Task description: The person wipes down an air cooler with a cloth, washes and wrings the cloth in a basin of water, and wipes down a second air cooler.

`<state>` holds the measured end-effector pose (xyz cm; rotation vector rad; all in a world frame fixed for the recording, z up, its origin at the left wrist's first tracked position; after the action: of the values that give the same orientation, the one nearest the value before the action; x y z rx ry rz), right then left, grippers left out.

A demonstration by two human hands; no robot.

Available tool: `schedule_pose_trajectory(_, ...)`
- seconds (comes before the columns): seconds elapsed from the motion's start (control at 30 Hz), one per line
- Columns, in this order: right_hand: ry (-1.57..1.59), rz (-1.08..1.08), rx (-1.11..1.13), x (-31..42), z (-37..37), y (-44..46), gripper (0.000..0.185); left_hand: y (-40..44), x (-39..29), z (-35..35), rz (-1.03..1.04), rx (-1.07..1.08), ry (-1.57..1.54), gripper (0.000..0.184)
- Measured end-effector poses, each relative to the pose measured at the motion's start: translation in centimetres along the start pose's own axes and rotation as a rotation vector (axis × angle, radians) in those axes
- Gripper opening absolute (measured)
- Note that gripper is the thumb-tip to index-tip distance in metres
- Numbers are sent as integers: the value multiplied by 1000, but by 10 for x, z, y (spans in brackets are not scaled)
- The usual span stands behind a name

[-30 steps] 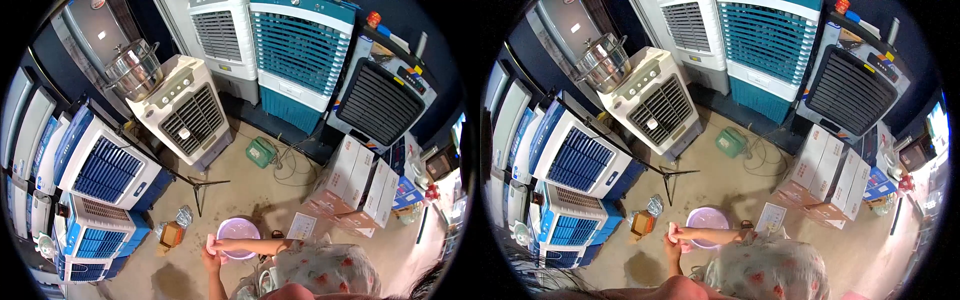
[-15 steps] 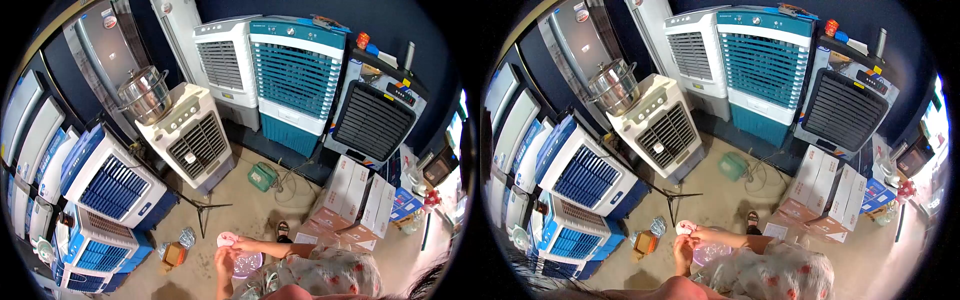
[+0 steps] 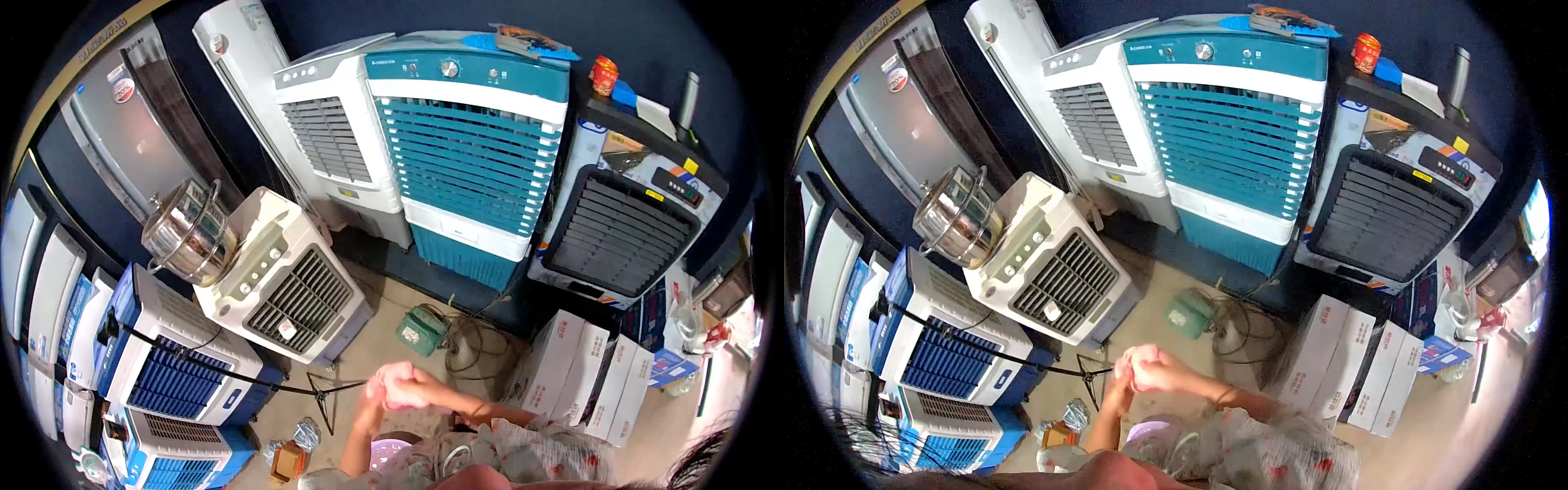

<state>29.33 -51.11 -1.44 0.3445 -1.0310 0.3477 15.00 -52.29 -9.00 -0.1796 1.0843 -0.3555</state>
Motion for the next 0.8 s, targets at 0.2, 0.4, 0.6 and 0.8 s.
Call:
schedule_pose_trajectory(0.2,-146,149,-212,-16,-98,50,36,76,-26,4,-133,82,-113,31)
schedule_pose_trajectory(0.4,-650,-19,-476,9,-141,91,25,153,-71,45,83,266,43,31)
schedule_pose_trajectory(0.6,-201,61,-682,10,-160,108,39,197,-128,105,172,399,270,40)
schedule_pose_trajectory(0.8,-162,-523,-421,98,-111,108,35,203,-116,162,640,1091,902,37)
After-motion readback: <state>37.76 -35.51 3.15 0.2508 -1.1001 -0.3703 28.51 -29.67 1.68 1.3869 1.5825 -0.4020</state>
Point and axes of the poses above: each hand's wrist, its own y-axis towards the middle knuckle, its own z-axis out of the palm, x = y × z, the point moved 4 cm from there along y, towards the middle knuckle, and after that the axes turned 1 degree about y, right-handed, at the moved point
